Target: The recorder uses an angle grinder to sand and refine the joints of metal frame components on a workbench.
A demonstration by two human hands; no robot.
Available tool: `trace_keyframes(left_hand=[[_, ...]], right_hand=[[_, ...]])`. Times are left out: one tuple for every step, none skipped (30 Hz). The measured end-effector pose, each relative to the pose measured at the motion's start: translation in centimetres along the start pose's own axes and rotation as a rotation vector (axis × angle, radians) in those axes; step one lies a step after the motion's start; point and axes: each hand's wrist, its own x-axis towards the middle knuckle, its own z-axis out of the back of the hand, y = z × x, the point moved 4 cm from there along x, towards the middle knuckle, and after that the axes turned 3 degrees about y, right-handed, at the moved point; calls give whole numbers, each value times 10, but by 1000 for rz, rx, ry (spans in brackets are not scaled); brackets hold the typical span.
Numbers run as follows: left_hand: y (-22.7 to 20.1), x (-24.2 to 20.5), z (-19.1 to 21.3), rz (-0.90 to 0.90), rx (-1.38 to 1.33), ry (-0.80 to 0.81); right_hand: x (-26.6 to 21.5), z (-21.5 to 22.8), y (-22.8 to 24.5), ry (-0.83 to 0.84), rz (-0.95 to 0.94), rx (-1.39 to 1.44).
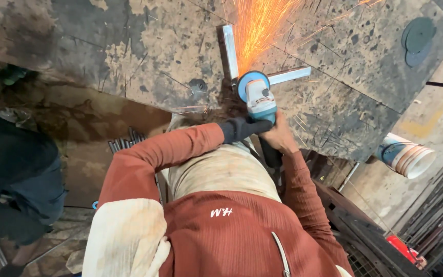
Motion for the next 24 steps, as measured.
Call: trace_keyframes(left_hand=[[-27,-17,-8,205,-5,-19],[-54,-35,-15,410,-9,-40],[-31,-27,-6,409,-10,-44],[-15,-17,2,224,88,-50],[1,-7,11,39,186,-58],[-4,-9,9,41,184,-61],[-8,-11,8,61,142,-87],[-12,-12,7,81,101,-109],[-12,-11,8,83,101,-109],[-13,-10,7,23,77,-94],[-15,-9,6,-37,53,-78],[-11,-7,6,-35,48,-78],[-9,-5,5,-109,1,-74],[-9,-3,6,-185,-43,-73],[-22,-8,5,-184,-45,-76],[-33,-12,3,-128,49,-75],[-43,-17,1,-72,141,-73],[-38,-14,2,-71,140,-71],[-28,-11,4,7,91,-65],[-18,-8,5,84,41,-60],[-24,-10,1,83,38,-60],[-36,-14,0,-17,55,-92],[-47,-17,-1,-116,72,-125],[-49,-18,1,-118,72,-127]], right_hand=[[-1,-2,6,8,22,55],[-1,-4,13,19,46,112],[-1,-4,19,23,48,112],[0,-4,24,29,40,95],[0,-3,29,36,32,78],[1,-4,28,40,31,79],[2,-4,26,34,16,84],[3,-4,24,25,0,87],[3,-4,25,26,-2,89],[4,-3,26,7,8,71],[4,-2,26,-11,18,52],[3,-1,27,-9,14,51],[3,-2,26,6,-9,73],[4,-3,27,23,-27,95],[4,-3,25,27,-28,95],[4,-2,23,12,-22,83],[5,-1,21,-4,-17,71],[5,0,18,-5,-19,71],[6,0,15,-10,-19,56],[6,1,12,-13,-19,39],[5,2,14,-13,-21,37],[6,2,18,2,-2,36],[7,2,22,16,17,35],[7,2,24,18,20,34]])
